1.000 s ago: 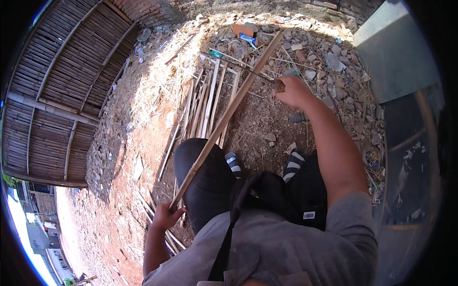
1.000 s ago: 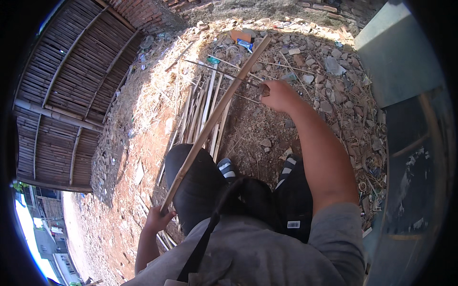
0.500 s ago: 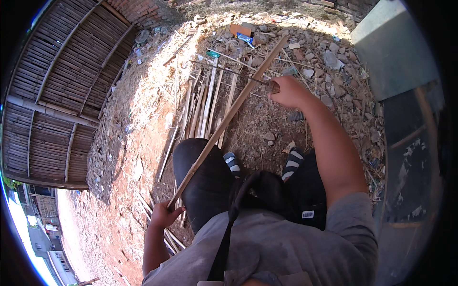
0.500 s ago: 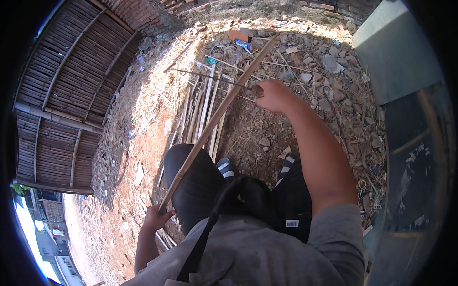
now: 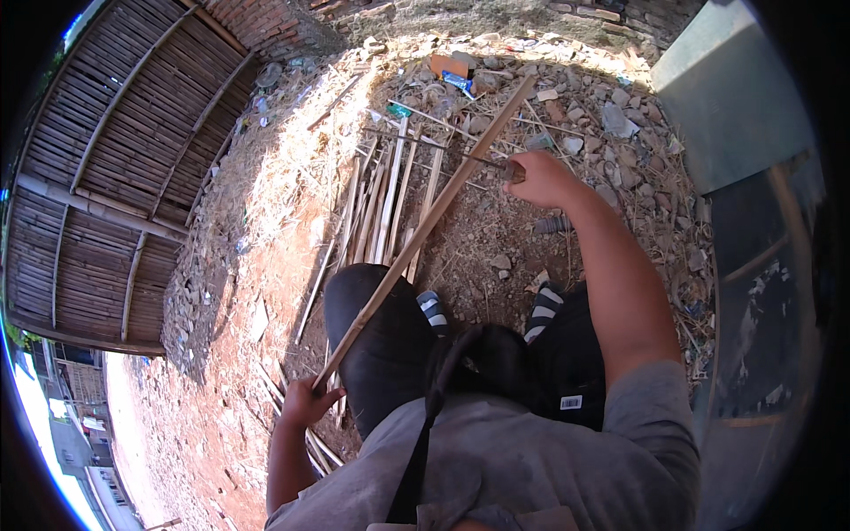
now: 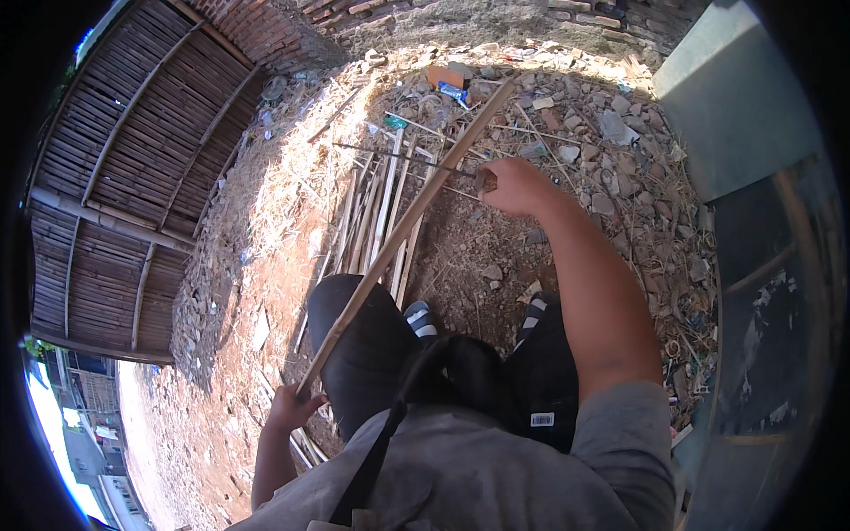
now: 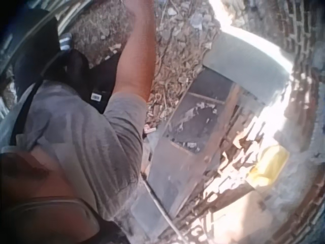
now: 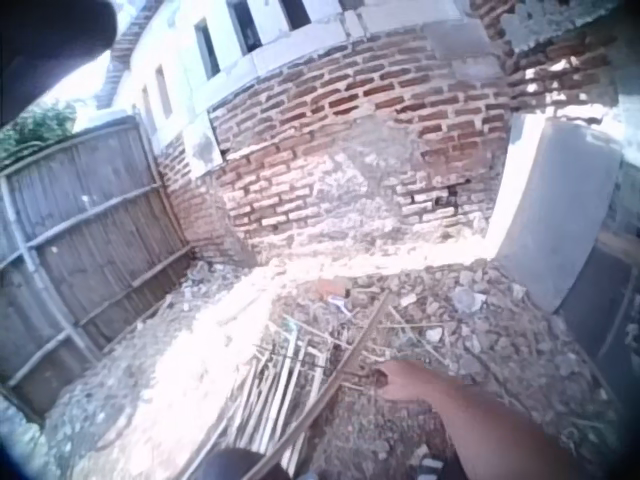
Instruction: The person sits on the ground and uses a machete to split a long bamboo pole into thin strips. They hold the pole with their left hand and repeatedly strike it with the machete in their right hand to separate the fibers.
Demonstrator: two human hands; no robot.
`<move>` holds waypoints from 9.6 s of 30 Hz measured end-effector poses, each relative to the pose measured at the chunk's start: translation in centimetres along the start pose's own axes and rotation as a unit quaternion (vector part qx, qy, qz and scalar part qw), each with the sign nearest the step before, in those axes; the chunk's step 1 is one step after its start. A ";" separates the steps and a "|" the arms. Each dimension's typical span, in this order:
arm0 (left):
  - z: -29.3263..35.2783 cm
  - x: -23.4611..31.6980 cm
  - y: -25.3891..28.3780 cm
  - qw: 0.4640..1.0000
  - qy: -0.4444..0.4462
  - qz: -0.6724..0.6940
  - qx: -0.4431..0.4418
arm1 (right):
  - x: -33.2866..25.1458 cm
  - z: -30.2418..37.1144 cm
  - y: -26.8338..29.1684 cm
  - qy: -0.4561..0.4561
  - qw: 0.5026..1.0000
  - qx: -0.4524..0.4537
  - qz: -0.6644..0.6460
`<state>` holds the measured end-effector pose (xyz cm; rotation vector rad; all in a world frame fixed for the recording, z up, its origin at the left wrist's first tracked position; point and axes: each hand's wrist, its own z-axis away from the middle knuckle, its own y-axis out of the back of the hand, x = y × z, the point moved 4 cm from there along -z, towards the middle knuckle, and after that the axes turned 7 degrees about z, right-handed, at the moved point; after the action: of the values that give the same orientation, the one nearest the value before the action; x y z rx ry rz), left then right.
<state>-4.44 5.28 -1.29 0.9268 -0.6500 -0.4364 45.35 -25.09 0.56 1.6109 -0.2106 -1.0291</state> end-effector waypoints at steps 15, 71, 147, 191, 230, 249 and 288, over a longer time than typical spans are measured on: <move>1.4 -0.8 -1.5 0.943 -0.171 -0.074 0.277 | 2.2 -0.5 0.0 -0.006 0.975 0.061 -0.212; 1.1 1.9 -0.6 0.983 -0.133 0.000 0.130 | -5.9 0.5 -3.6 0.033 0.991 -0.116 0.058; 0.9 2.8 0.1 0.982 -0.137 0.004 0.127 | -7.2 0.5 -5.1 0.122 0.977 -0.153 0.087; 0.9 2.8 -1.1 0.977 -0.132 0.000 0.164 | 0.6 -1.3 -4.9 -0.086 0.989 -0.025 -0.118; -3.1 17.6 19.8 0.877 -0.337 -0.266 0.215 | -4.0 0.8 -4.1 0.112 0.981 -0.117 -0.108; -0.9 22.6 17.0 0.530 -0.460 -0.187 0.687 | -0.9 -1.1 -2.2 0.028 0.944 -0.006 -0.329; -15.4 40.4 1.2 0.842 -0.392 0.368 0.046 | 1.0 2.2 5.8 -0.005 0.714 0.308 -0.628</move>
<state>35.58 -9.34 6.07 0.4850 -1.7172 -0.0631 46.57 -29.13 5.16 2.3885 0.7594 -2.1462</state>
